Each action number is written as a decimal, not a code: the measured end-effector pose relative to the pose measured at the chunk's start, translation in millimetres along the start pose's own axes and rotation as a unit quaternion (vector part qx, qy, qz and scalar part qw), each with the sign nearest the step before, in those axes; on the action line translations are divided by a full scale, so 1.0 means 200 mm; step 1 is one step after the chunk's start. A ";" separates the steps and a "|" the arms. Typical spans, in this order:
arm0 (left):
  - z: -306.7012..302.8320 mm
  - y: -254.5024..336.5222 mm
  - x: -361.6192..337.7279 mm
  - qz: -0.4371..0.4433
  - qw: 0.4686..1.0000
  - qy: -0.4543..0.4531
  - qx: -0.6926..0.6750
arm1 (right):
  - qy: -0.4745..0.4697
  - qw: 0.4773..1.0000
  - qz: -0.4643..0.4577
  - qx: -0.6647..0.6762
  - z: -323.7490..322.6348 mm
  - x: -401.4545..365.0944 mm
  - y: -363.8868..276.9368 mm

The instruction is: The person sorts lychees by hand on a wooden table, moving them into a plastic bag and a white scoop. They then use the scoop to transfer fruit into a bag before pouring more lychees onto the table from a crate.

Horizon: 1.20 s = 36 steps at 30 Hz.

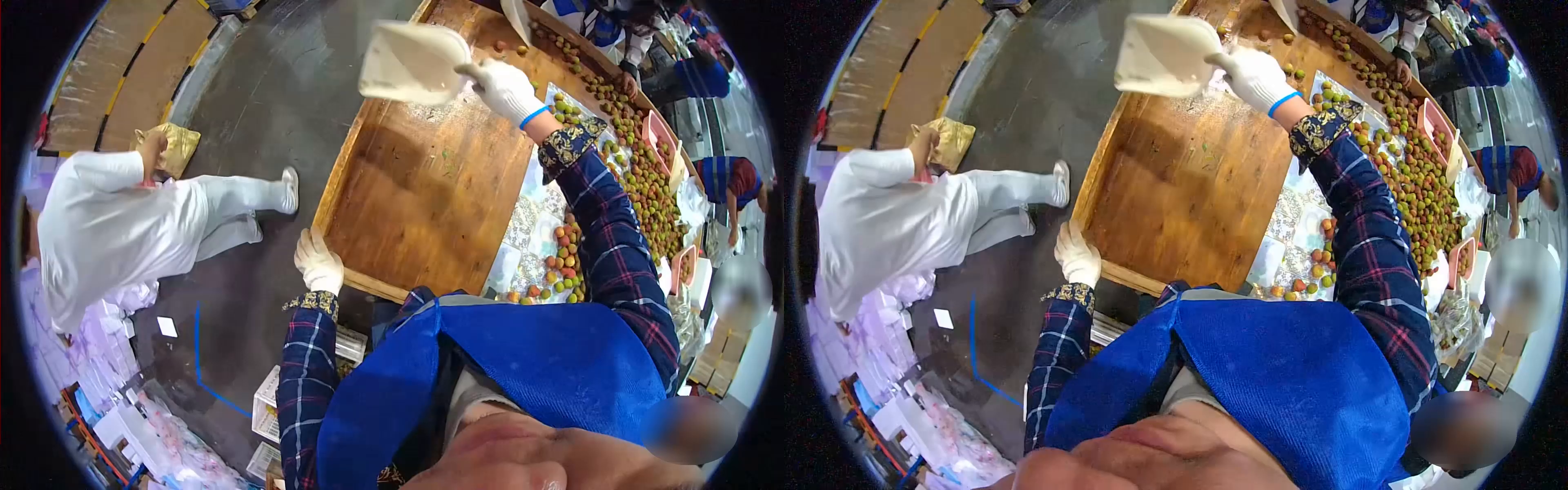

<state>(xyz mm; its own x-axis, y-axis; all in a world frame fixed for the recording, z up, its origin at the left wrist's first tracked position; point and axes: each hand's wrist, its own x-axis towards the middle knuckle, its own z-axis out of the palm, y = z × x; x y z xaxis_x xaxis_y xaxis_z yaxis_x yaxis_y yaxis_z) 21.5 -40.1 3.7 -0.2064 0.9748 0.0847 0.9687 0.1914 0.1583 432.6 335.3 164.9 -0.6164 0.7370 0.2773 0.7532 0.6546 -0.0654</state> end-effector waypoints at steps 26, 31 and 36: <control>-0.06 0.05 0.01 -0.003 0.999 -0.024 0.040 | -0.032 0.969 0.040 0.240 0.22 -0.14 -0.77; -0.12 0.10 0.03 -0.005 0.998 -0.058 0.031 | -0.040 0.663 0.348 0.662 -0.03 -0.47 -0.78; -0.08 0.06 0.00 -0.008 0.998 -0.054 0.031 | 0.214 0.324 0.448 0.805 0.23 -0.88 -0.47</control>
<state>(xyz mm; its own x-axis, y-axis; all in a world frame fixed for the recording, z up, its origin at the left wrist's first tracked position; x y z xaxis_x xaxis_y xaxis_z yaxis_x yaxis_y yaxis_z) 31.5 -38.6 21.4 -0.2098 0.9774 -0.0243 0.9727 0.2112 0.0967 459.7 150.6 78.3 0.0316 0.8874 -0.4600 -0.7225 -0.2978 -0.6240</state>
